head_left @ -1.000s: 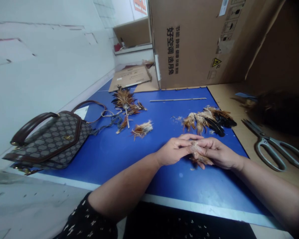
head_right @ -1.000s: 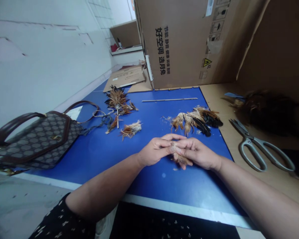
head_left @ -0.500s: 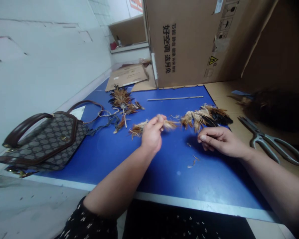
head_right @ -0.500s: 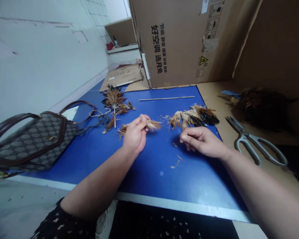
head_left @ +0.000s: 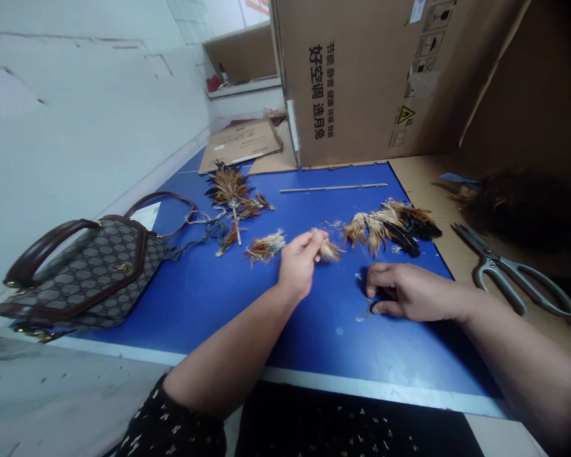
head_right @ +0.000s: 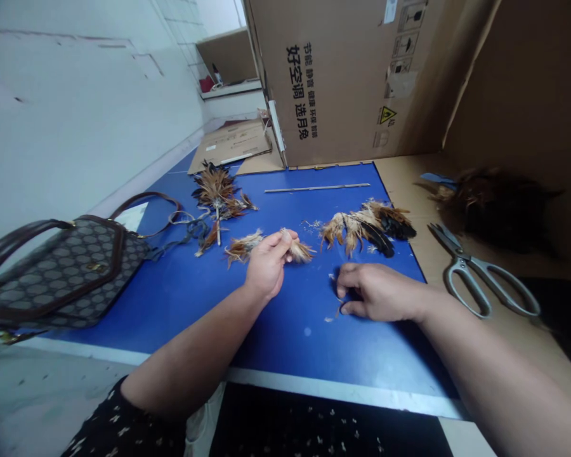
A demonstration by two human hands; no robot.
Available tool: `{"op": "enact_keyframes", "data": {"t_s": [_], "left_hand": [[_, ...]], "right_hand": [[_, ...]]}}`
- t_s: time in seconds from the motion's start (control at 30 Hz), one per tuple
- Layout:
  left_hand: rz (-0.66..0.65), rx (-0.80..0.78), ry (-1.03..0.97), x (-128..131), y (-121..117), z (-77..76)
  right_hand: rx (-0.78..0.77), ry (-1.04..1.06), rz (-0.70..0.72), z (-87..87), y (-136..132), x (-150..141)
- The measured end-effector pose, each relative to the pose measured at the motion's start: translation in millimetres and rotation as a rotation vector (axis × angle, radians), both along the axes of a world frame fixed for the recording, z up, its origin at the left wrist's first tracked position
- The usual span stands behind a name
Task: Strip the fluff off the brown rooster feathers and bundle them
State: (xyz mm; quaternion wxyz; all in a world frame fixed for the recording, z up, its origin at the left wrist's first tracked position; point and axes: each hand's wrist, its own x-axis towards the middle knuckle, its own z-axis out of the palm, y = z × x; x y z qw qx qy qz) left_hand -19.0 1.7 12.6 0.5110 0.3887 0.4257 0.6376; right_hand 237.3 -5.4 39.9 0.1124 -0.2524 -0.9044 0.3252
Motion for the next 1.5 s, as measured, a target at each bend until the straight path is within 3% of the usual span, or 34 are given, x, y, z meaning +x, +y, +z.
{"op": "enact_keyframes", "data": {"t_s": [0.17,0.53,0.83,0.97,1.1,1.3,1.37,1.5], "left_hand": [[-0.028,0.008,0.068,4,-4,-5.2],[-0.131,-0.023,0.192,9,-18,-8.0],[-0.213,-0.177,0.163,15,-27,-12.4],[-0.242,-0.147,0.204,16,-27,-9.1],[-0.294,-0.110,0.277,21,-29,-4.3],[-0.349,-0.223,0.172,31,-35,-7.8],[-0.351,-0.251,0.139,32,-35,-9.9],[-0.360,-0.268,0.087,32,-33,-13.1]], "right_hand": [[-0.030,-0.009,0.056,1.2,-5,-9],[-0.234,0.084,-0.035,-2.6,1,-9],[-0.301,0.219,-0.322,-15.0,5,-9],[-0.288,0.326,-0.488,-13.1,4,-12],[-0.372,0.474,-0.642,-11.3,-3,-23],[-0.573,0.596,-0.585,-14.6,-10,-41],[-0.507,0.593,-0.577,-18.0,-10,-43],[-0.195,0.561,-0.573,-24.6,-9,-40]]}}
